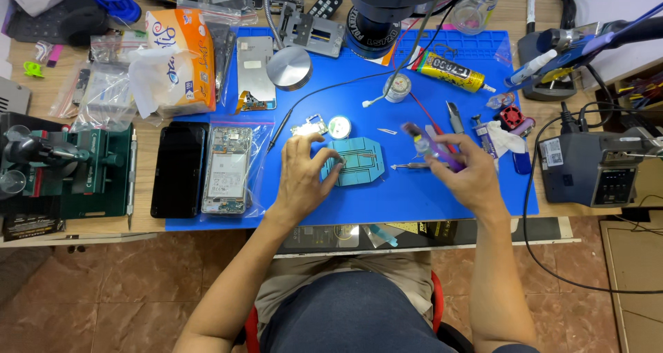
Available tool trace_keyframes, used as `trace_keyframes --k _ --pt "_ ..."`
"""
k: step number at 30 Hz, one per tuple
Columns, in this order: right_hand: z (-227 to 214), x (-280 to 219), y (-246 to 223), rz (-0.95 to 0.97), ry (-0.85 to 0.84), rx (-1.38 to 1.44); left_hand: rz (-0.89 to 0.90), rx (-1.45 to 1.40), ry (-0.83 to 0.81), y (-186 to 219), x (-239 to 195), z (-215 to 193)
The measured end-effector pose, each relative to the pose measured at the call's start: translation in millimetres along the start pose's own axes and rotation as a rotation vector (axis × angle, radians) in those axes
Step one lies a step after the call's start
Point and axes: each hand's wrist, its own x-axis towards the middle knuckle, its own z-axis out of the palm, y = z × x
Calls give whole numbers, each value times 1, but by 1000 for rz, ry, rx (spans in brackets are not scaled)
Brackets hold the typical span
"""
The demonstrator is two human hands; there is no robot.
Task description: The person cleans a small electronic component using a cotton swab and a purple plastic tool. They wipe the component's surface and then use the tool to scrape or clean specific areas on the blue work mat.
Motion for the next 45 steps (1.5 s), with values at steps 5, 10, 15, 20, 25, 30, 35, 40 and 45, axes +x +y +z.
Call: trace_keyframes --k 5,10,15,20,25,30,35,40,45 --pt "16 0 -41 -36 -94 41 50 -32 -101 8 16 -12" --pt "28 -2 -48 -81 -81 25 133 28 -102 3 23 -14" --pt "41 2 -50 -137 -120 -40 88 -24 -65 1 16 -10" --pt "51 6 -55 -192 -229 -83 19 -75 -34 -7 -2 -8" --pt "61 10 -61 -212 -275 -148 -45 -130 -32 -7 -10 -19" --pt "63 13 -63 -255 -258 -198 -72 -152 -42 -6 -10 -19" --pt "67 14 -57 -299 -237 -234 -72 -160 -47 -5 -9 -22" --pt "67 14 -55 -315 -238 -214 -77 -158 -52 -4 -9 -24" --pt "66 14 -64 -304 -230 -169 -67 -181 -30 -4 -9 -25"
